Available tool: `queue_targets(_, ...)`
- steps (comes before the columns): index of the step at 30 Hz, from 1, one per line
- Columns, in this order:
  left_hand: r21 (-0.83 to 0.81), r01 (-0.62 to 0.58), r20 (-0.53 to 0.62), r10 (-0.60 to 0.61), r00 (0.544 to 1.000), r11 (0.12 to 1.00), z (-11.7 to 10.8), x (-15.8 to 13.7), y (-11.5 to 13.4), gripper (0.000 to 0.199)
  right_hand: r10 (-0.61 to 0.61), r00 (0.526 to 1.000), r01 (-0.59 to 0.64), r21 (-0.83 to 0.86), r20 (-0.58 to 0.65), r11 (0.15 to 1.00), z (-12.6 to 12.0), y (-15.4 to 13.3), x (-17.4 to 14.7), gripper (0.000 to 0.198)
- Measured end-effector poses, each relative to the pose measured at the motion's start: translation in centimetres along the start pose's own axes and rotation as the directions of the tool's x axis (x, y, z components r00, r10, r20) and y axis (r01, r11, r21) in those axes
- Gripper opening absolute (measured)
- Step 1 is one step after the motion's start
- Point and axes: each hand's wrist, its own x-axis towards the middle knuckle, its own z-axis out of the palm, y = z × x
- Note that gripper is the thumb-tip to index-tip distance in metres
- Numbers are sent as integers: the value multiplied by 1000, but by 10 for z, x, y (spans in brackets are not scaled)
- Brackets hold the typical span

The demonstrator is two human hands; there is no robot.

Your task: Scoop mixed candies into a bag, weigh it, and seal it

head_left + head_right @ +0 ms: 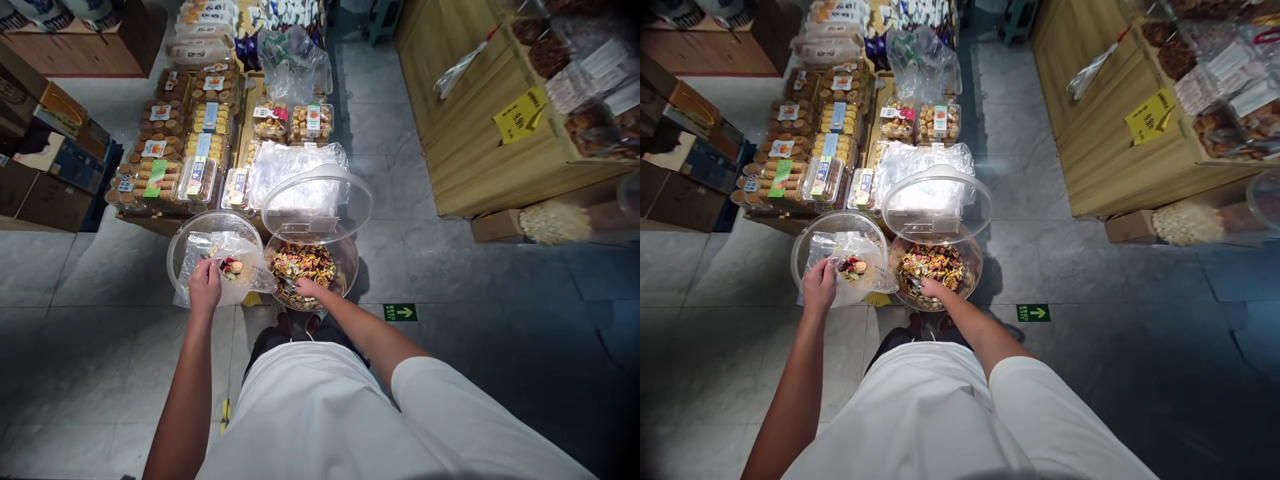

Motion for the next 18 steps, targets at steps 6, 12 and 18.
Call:
queue_targets(6, 37, 9, 23, -10, 1000, 999, -2, -1, -1, 36, 101, 994, -100, 31, -48, 995, 16, 1, 5, 32)
queue_targets(12, 99, 39, 26, -42, 999, 994, -7, -8, -4, 38, 124, 991, -121, 53, -53, 991, 35, -23, 21, 34)
queue_targets(18, 95, 81, 27, -84, 996, 992, -12, -21, -9, 38, 128, 991, -125, 94, -34, 988, 17, -11, 48, 33)
